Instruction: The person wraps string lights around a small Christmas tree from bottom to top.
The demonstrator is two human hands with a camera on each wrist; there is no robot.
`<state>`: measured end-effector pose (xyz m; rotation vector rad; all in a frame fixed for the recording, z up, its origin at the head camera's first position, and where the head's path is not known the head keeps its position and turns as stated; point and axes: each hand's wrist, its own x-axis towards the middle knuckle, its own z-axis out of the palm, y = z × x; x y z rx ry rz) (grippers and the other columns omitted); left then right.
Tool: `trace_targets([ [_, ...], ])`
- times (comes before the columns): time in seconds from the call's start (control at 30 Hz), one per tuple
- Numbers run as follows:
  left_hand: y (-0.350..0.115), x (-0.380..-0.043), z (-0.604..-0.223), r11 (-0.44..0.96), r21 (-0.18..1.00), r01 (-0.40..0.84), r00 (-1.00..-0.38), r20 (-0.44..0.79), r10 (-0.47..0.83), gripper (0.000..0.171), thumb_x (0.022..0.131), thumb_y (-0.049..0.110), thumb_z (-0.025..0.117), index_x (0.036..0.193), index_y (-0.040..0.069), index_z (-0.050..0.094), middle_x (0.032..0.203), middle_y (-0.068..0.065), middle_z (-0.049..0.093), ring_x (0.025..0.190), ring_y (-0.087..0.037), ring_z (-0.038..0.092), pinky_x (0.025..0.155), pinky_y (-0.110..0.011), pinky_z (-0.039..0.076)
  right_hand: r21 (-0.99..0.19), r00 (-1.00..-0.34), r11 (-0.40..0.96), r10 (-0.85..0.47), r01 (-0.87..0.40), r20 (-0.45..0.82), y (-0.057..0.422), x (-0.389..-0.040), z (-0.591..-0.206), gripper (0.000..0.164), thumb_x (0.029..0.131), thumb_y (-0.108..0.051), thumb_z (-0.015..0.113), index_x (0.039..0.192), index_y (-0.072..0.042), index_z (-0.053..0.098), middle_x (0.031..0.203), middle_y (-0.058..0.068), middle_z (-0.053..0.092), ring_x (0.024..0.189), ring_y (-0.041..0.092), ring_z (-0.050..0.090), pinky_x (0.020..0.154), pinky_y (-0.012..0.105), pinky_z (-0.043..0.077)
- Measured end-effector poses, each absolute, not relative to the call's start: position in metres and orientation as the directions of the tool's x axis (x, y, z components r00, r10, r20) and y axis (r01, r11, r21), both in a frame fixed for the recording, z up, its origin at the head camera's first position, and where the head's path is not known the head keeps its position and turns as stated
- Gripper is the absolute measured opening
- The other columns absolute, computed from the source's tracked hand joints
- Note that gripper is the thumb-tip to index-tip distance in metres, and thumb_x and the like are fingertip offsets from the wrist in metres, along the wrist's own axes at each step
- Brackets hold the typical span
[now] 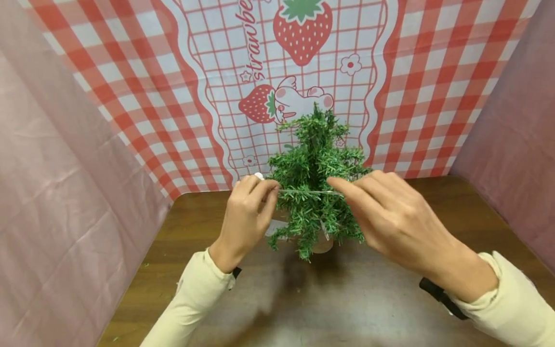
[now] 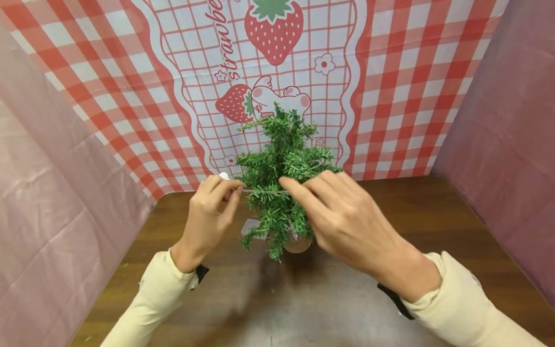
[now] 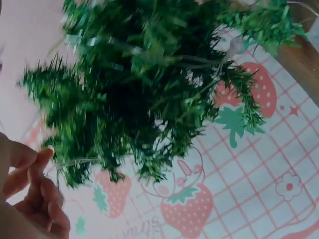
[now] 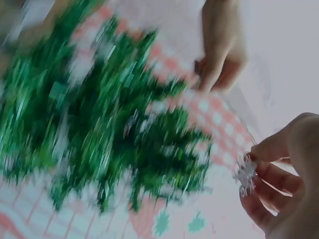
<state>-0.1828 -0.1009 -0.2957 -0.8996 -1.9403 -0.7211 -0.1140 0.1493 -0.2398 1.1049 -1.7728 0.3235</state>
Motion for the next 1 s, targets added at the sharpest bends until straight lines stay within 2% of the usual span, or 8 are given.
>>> trace_targets([
  [0.1,-0.095,-0.178,-0.298,0.617,0.078,0.783,-0.341,0.884,0.32,0.011,0.095,0.009,0.063,0.094,0.005,0.073,0.074,-0.002,0.052,0.068,-0.019,0.046,0.064,-0.035,0.035,0.271,-0.085,0.629,-0.476,-0.729,0.876,0.159,-0.12,-0.238,0.029,0.099,-0.005,0.048,0.12,0.007,0.066,0.079,0.017,0.061,0.07,0.035,0.055,0.06,0.043,0.043],
  [0.3,-0.086,-0.177,-0.3,0.67,0.008,0.743,-0.317,0.885,0.341,0.014,0.096,0.008,0.06,0.102,0.008,0.073,0.072,-0.001,0.048,0.065,-0.019,0.041,0.064,-0.036,0.033,0.268,-0.084,0.68,-0.437,-0.682,0.895,0.176,-0.134,-0.241,0.027,0.098,-0.008,0.047,0.103,0.006,0.07,0.087,0.021,0.064,0.076,0.043,0.055,0.06,0.05,0.038],
  [0.57,-0.078,-0.184,-0.294,0.742,-0.113,0.661,-0.333,0.842,0.425,0.023,0.098,0.007,0.052,0.114,0.01,0.068,0.061,0.0,0.054,0.054,-0.018,0.042,0.058,-0.033,0.031,0.252,-0.017,0.722,-0.343,-0.644,0.939,0.181,-0.144,-0.236,0.017,0.089,0.002,0.056,0.097,0.003,0.071,0.087,0.022,0.065,0.083,0.046,0.054,0.062,0.059,0.035],
  [0.7,-0.078,-0.187,-0.295,0.731,-0.108,0.674,-0.343,0.83,0.439,0.028,0.099,0.009,0.053,0.124,0.01,0.065,0.055,0.003,0.049,0.047,-0.013,0.035,0.055,-0.032,0.027,0.242,0.005,0.741,-0.307,-0.627,0.952,0.18,-0.151,-0.234,0.014,0.087,0.003,0.06,0.095,0.004,0.071,0.089,0.024,0.065,0.087,0.047,0.055,0.067,0.062,0.036],
  [0.87,-0.078,-0.189,-0.296,0.706,-0.068,0.705,-0.365,0.819,0.443,0.034,0.1,0.015,0.055,0.133,0.008,0.059,0.057,0.004,0.05,0.047,-0.01,0.035,0.056,-0.032,0.027,0.192,-0.052,0.761,-0.284,-0.619,0.957,0.187,-0.163,-0.229,0.01,0.087,0.002,0.065,0.094,0.002,0.072,0.099,0.025,0.061,0.101,0.051,0.05,0.079,0.065,0.032],
  [1.0,-0.077,-0.188,-0.297,0.691,-0.039,0.721,-0.381,0.812,0.442,0.034,0.1,0.015,0.056,0.132,0.007,0.058,0.057,0.004,0.05,0.047,-0.01,0.037,0.056,-0.031,0.031,0.176,-0.083,0.765,-0.288,-0.62,0.954,0.194,-0.172,-0.223,0.01,0.087,0.001,0.067,0.095,0.001,0.073,0.093,0.025,0.056,0.095,0.051,0.045,0.074,0.065,0.027],
])
